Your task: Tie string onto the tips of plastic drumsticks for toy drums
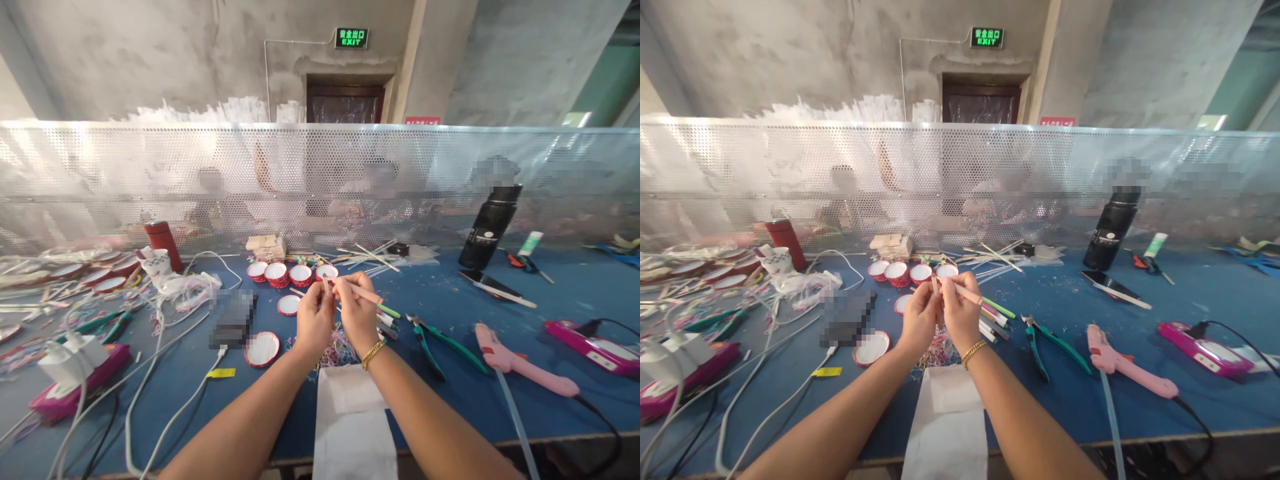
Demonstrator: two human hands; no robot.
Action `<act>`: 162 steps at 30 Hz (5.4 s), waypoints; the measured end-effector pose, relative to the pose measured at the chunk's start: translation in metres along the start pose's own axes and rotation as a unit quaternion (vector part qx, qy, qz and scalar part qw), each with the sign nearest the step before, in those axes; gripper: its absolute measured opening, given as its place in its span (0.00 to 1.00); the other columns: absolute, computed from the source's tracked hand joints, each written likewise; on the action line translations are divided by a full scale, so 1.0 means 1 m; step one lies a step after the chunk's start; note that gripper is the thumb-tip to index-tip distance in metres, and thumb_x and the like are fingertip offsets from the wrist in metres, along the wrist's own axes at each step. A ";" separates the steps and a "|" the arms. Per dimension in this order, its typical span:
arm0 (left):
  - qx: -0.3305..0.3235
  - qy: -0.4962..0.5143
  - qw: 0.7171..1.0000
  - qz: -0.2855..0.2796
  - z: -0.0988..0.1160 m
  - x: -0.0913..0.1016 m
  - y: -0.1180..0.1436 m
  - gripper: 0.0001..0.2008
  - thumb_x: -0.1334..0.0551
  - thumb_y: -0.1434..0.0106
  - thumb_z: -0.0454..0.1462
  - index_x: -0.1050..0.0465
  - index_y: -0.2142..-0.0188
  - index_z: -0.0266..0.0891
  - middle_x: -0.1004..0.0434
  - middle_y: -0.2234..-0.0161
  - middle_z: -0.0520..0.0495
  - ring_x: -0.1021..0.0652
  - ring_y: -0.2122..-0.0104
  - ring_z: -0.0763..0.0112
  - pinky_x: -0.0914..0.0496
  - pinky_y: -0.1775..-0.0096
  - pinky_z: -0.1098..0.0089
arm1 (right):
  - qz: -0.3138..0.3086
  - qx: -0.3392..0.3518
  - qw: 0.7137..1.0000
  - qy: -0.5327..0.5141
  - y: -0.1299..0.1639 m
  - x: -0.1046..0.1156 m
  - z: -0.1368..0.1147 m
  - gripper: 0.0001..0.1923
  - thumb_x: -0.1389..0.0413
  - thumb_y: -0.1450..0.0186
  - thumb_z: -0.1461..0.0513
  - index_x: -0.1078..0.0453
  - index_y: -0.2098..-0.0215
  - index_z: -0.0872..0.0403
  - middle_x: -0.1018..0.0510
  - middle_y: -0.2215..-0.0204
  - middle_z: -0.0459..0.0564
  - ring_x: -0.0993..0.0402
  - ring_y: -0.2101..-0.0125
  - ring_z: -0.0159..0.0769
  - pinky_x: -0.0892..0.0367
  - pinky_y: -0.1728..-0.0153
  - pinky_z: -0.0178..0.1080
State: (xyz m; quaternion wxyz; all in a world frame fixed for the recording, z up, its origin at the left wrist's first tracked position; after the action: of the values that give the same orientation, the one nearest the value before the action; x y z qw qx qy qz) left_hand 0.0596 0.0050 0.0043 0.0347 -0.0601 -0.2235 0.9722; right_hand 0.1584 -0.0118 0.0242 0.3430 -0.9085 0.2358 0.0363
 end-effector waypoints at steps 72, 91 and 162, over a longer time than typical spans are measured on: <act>0.002 0.000 1.000 -0.004 0.005 -0.001 0.000 0.15 0.37 0.36 0.48 0.32 0.70 0.39 0.35 0.77 0.55 0.36 0.77 0.76 0.41 0.74 0.75 | -0.006 0.008 1.000 0.008 0.002 -0.001 -0.003 0.13 0.41 0.34 0.51 0.35 0.68 0.50 0.24 0.75 0.43 0.25 0.72 0.35 0.29 0.69 0.38; 0.009 0.043 0.999 -0.002 0.010 -0.002 0.000 0.22 0.36 0.38 0.55 0.35 0.70 0.40 0.35 0.78 0.57 0.37 0.81 0.79 0.42 0.79 0.75 | -0.011 -0.003 1.000 -0.010 -0.001 0.000 -0.005 0.14 0.47 0.28 0.49 0.32 0.58 0.50 0.22 0.75 0.44 0.25 0.74 0.34 0.29 0.69 0.38; 0.018 0.062 0.996 -0.053 0.002 -0.008 0.003 0.25 0.40 0.36 0.60 0.36 0.65 0.41 0.40 0.82 0.60 0.40 0.84 0.78 0.48 0.80 0.73 | -0.003 -0.027 0.999 -0.034 -0.001 0.002 -0.003 0.12 0.39 0.37 0.53 0.35 0.68 0.50 0.24 0.76 0.43 0.25 0.73 0.35 0.29 0.71 0.38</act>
State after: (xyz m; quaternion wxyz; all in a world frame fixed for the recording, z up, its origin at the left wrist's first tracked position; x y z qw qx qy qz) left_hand 0.0673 0.0008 0.0053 0.1012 -0.1079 -0.2065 0.9672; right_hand 0.1602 -0.0140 0.0271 0.3266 -0.9163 0.2202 0.0727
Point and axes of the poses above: each hand's wrist, its own y-axis away from the middle knuckle, its own x-axis out of the back of the hand, z = x × y, the point moved 3 cm from there along -y, towards the middle knuckle
